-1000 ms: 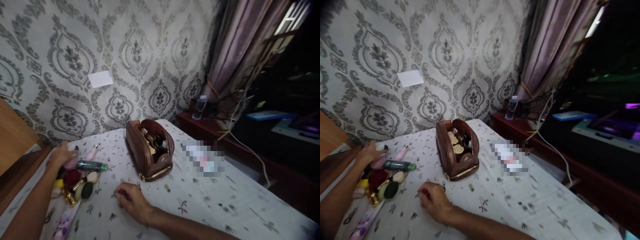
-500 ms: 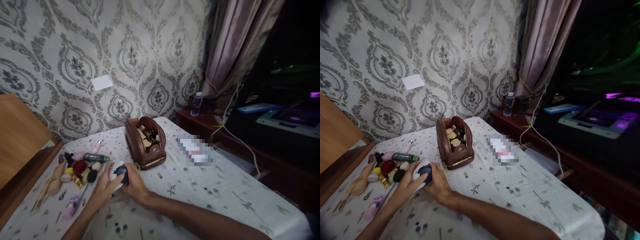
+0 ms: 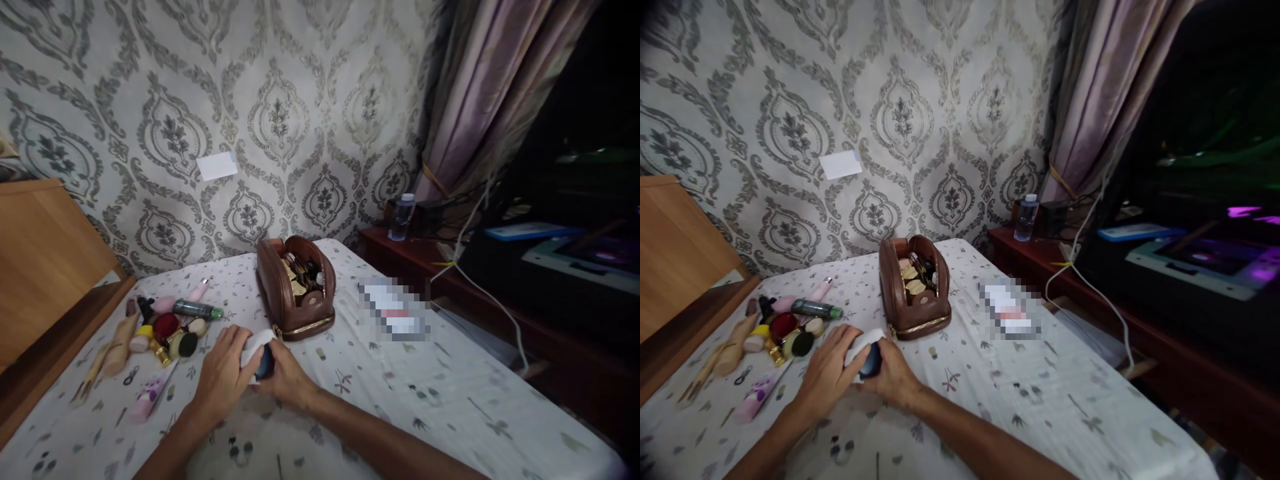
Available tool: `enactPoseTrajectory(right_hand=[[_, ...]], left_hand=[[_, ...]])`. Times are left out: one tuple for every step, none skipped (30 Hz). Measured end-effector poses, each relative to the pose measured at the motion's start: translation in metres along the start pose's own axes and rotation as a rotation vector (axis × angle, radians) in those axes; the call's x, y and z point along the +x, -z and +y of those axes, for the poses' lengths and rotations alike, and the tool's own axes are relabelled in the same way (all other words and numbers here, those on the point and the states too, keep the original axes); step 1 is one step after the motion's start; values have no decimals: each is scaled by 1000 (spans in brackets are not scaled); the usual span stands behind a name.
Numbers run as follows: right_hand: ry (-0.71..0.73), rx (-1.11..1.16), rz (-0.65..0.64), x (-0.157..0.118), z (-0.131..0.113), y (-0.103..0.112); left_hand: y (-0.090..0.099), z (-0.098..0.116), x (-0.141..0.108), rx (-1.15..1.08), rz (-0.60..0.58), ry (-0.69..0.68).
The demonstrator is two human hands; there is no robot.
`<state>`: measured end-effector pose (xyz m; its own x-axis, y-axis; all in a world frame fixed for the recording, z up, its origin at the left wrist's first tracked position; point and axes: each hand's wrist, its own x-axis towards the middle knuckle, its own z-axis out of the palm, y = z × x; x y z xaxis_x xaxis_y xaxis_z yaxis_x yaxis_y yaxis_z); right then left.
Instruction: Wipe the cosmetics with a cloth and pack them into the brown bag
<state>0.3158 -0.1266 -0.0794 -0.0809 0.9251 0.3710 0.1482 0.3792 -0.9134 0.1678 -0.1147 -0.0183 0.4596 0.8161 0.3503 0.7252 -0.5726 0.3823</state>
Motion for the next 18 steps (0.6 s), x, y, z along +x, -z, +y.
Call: enactPoseTrajectory(right_hand=[[5,-17,-9,0,0,0],[7,-27,-20,-1,0,0],[9,-30,-33,-1,-1,0],[17,-28,-49,-2,-2,0],[34,-22,-69,-2,-3,0],[60,-16,-92,-3,-4,0],[91,-12,-119,-4,-6,0],[121,-9,-153,-5,-7,0],[144,-4,-191,-7,-9,0],[153,11,-230,-9,-11,0],[145,44,-262,-11,-13,0],[119,100,-289,-12,-15,-1],[76,177,-308,-14,-16,-1],[20,263,-318,-14,-18,-2],[-41,347,-320,-15,-19,-2],[-98,420,-311,-15,-20,-3],[-142,476,-292,-14,-21,-4],[-173,512,-262,-13,-21,-4]], left_hand=[[-1,0,-1,-71,2,34],[-2,-1,-2,-157,-3,73],[-2,-2,-3,-253,-20,116],[-2,-3,-3,-349,-46,160],[-2,-5,-3,-436,-75,203],[-1,-7,-2,-510,-97,239],[-1,-10,-1,-570,-103,272],[0,-13,-1,-626,-89,311],[0,-17,0,-681,-59,365],[0,-20,0,-740,-16,436],[-1,-23,0,-804,32,523],[-2,-26,0,-873,80,620],[-3,-28,-1,-953,114,712],[-5,-28,-1,-1046,118,794],[-7,-28,-1,-1152,91,861],[-10,-27,-2,-1263,50,904],[-14,-26,-2,-1367,8,928],[-18,-25,-3,-1450,-20,940]])
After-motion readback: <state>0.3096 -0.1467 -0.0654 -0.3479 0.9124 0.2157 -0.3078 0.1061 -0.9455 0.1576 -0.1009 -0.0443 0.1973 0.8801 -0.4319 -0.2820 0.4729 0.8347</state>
